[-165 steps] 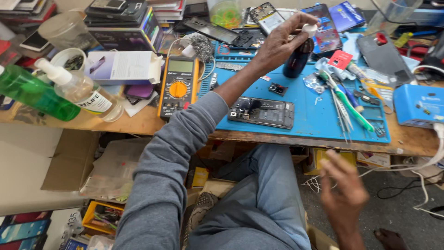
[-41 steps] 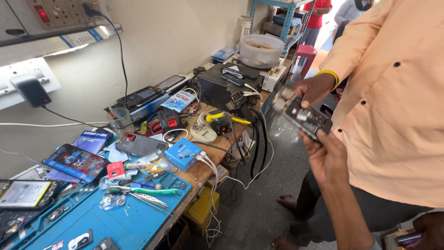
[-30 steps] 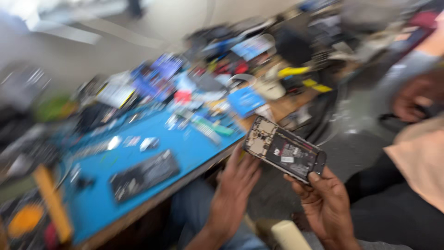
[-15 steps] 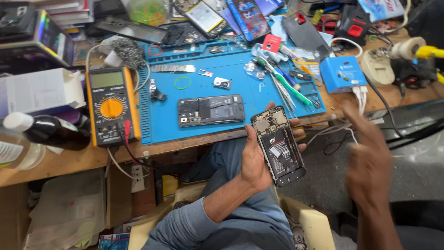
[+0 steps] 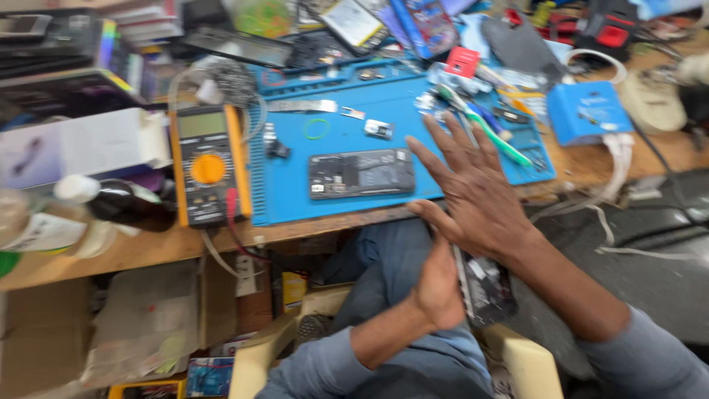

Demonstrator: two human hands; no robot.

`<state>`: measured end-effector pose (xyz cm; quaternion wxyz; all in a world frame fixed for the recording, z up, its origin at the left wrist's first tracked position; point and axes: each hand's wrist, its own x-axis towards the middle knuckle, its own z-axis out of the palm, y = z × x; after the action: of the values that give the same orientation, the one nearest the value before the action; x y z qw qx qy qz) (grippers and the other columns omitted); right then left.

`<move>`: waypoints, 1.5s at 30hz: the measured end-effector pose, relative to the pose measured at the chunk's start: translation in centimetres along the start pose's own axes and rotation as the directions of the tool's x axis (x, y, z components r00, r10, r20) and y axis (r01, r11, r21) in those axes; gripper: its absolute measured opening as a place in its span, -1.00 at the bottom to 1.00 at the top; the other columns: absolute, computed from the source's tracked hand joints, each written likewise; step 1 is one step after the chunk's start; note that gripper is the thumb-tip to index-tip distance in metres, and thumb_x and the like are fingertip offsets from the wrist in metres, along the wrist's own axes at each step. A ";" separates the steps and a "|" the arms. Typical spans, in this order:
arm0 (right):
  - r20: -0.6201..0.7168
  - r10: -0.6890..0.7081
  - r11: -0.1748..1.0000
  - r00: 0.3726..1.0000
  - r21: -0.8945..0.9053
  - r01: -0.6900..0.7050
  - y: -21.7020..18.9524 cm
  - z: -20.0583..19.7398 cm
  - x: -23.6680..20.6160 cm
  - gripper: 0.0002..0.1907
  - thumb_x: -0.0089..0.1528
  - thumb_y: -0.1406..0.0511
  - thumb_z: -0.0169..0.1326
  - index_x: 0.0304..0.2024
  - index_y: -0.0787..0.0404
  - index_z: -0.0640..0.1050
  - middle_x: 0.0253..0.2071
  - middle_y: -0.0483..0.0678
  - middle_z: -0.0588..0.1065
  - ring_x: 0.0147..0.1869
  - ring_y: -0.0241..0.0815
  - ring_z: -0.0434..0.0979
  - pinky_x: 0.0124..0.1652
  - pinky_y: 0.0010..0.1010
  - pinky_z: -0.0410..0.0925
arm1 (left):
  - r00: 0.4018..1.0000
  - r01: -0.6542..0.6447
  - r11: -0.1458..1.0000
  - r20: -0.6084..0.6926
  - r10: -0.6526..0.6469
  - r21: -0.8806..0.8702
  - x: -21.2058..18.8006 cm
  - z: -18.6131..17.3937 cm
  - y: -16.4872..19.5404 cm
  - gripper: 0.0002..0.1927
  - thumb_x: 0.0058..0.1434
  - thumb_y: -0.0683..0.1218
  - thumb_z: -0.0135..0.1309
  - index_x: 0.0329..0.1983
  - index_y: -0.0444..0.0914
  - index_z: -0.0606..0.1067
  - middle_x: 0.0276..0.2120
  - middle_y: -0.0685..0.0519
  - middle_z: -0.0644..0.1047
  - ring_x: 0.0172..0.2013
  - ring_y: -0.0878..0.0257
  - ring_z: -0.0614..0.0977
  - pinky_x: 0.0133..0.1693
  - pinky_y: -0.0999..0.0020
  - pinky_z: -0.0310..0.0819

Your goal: The person disassembles a smartphone, removes the battery, and uses a metal tool to pry and adjust internal components. They then reassemble the phone and wipe the exterior with a cloth.

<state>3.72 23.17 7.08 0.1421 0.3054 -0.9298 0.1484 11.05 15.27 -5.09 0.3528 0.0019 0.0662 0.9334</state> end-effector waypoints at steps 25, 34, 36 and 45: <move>0.078 0.111 0.974 0.991 0.190 -0.124 1.4 2.1 -0.8 -0.21 0.41 -0.21 -0.39 0.49 0.09 0.24 0.58 0.11 0.10 0.68 0.15 -0.08 0.53 0.07 -0.28 | 0.995 0.086 0.995 0.052 -0.084 -0.040 -0.2 -2.9 0.1 -0.08 0.50 0.53 -0.46 0.54 -0.25 0.20 0.26 -0.09 0.48 0.19 0.02 0.56 0.17 0.10 0.52; -0.042 -0.045 0.979 0.998 0.197 0.052 3.2 -1.3 -6.0 -0.01 0.35 -0.32 -0.78 0.46 0.14 0.22 0.53 0.02 0.20 0.71 -0.03 -0.10 0.59 -0.05 -0.33 | 0.957 0.019 0.991 0.288 0.020 -0.133 -1.0 -0.5 2.9 -0.21 0.58 0.46 -0.55 0.59 -0.14 0.09 0.35 -0.25 0.39 0.25 -0.07 0.56 0.17 0.00 0.57; 0.023 -0.131 0.991 0.991 0.023 0.130 2.5 -0.7 -7.5 0.06 0.27 -0.36 -0.82 0.43 0.08 0.29 0.50 -0.03 0.24 0.68 -0.05 -0.13 0.55 -0.03 -0.40 | 0.965 0.025 0.992 0.262 0.008 -0.123 -1.1 -0.3 3.2 -0.22 0.57 0.46 -0.54 0.57 -0.13 0.08 0.34 -0.22 0.37 0.24 -0.04 0.56 0.16 0.07 0.59; 0.116 -0.127 0.984 0.985 -0.107 0.140 1.9 0.9 -10.2 0.09 0.20 -0.42 -0.76 0.41 0.01 0.35 0.49 -0.19 0.26 0.65 -0.08 -0.17 0.49 0.07 -0.50 | 0.985 0.090 0.994 0.155 -0.079 -0.067 -1.1 -1.1 2.6 -0.16 0.56 0.47 -0.54 0.54 -0.22 0.16 0.17 -0.13 0.51 0.13 0.10 0.63 0.06 0.24 0.65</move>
<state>10.30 29.66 2.33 0.1180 0.3661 -0.9205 0.0680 10.15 12.47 -5.81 0.3958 0.0574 0.0047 0.9165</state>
